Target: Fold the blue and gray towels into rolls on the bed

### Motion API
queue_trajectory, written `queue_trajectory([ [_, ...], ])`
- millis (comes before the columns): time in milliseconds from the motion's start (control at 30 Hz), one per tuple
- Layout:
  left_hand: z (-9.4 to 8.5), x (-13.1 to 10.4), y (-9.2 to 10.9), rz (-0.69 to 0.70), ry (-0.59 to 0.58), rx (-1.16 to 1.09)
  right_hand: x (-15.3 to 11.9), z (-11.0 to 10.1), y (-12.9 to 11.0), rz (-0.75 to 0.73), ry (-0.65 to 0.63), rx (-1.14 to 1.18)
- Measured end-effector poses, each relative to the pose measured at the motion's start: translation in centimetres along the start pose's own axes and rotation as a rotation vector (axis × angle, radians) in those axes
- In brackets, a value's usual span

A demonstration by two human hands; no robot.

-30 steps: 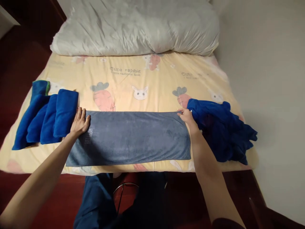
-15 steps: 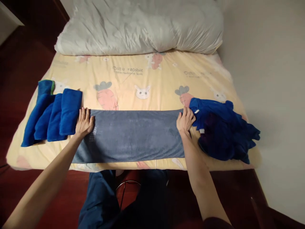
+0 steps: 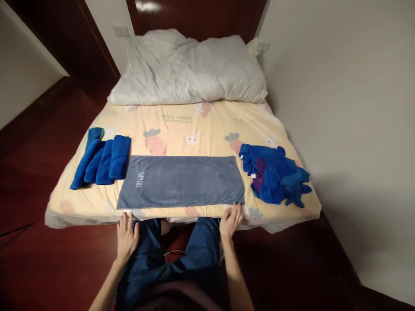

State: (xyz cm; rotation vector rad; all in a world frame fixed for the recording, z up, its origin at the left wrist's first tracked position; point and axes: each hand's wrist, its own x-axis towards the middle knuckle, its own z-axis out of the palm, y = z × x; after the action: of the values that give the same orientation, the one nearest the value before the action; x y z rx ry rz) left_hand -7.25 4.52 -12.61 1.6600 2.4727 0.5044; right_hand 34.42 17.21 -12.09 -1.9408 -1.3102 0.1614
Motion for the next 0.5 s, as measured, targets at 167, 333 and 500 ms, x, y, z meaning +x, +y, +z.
queue_trajectory([
  [167, 2.3, -4.5, 0.9, 0.119, -0.198, -0.069, -12.9, 0.6, -6.8, 0.426, -0.415, 0.715],
  [333, 1.4, -3.4, 0.4, 0.144, -0.289, 0.000, -13.9, 3.2, -12.6, 0.743, -0.544, 1.160],
  [500, 0.2, -3.6, 0.3, 0.163, -0.335, 0.025, -11.4, 5.3, -15.7, 0.989, -0.554, 1.348],
])
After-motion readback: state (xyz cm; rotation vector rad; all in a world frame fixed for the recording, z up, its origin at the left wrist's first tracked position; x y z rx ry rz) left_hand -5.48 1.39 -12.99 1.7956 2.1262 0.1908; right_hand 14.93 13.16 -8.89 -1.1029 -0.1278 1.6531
